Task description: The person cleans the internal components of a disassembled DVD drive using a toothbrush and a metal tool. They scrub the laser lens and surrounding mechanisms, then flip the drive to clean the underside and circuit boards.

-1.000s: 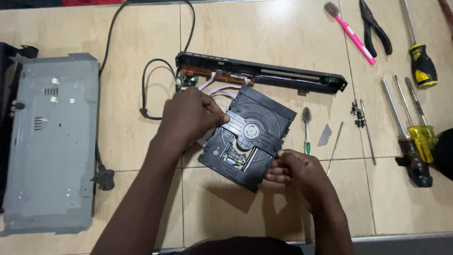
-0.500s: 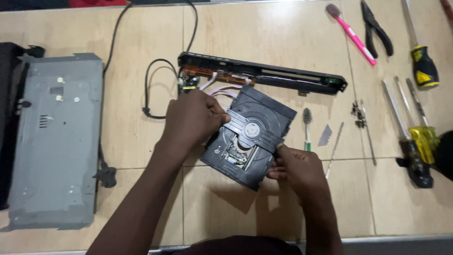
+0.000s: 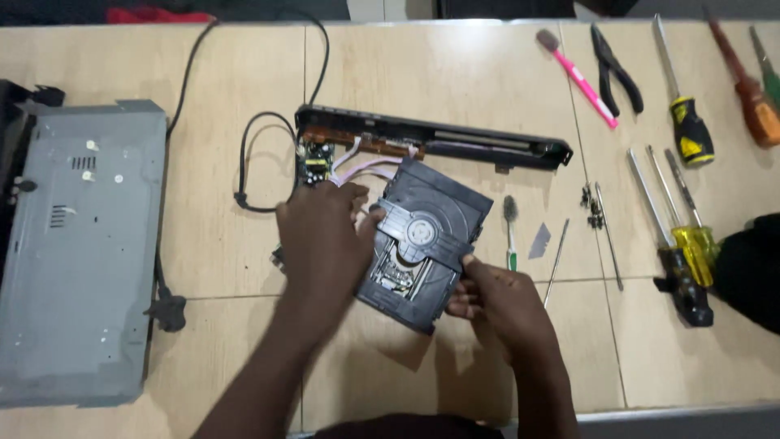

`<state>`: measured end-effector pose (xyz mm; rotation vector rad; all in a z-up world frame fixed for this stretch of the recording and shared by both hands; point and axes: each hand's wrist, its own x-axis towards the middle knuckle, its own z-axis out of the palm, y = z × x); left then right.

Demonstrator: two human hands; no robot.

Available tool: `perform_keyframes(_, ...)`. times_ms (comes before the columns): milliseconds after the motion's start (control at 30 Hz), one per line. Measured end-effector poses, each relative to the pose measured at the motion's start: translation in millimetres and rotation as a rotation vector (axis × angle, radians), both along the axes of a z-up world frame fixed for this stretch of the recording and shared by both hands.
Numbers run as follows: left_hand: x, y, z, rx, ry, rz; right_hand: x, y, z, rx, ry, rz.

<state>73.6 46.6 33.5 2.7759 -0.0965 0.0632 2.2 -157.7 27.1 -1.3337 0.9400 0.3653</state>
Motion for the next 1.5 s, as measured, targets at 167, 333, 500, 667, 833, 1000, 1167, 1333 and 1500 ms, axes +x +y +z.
perform_keyframes(167, -50, -41, -15, -0.215, -0.446, -0.309, -5, 2, -1, 0.054, -0.08, 0.006)
perform_keyframes(333, -76, -64, -35, -0.153, -0.515, -0.443, -9, -10, -18, 0.071, -0.157, 0.015)
perform_keyframes(500, -86, -72, -31, -0.176, -0.337, -0.378, -14, -21, -32, 0.132, -0.208, 0.049)
perform_keyframes(667, -82, -67, -33, -0.226, -0.205, -0.325, -10, -19, -29, 0.203, -0.205, 0.022)
perform_keyframes(833, -81, -60, -33, -0.233, -0.192, -0.347, -7, -20, -31, 0.161, -0.186, 0.03)
perform_keyframes(1000, -80, -62, -32, -0.217, -0.13, -0.361, -7, -19, -28, 0.139, -0.176, 0.008)
perform_keyframes(1167, -77, -57, -33, -0.21, -0.137, -0.342, -8, -12, -21, 0.124, -0.201, -0.006)
perform_keyframes(1333, -87, -33, -37, -0.378, -0.234, -0.386, -13, -7, -10, 0.002, -0.171, 0.046)
perform_keyframes(1500, -109, 3, -31, -0.644, -0.347, -0.128, -16, 9, 38, -0.292, -0.061, 0.131)
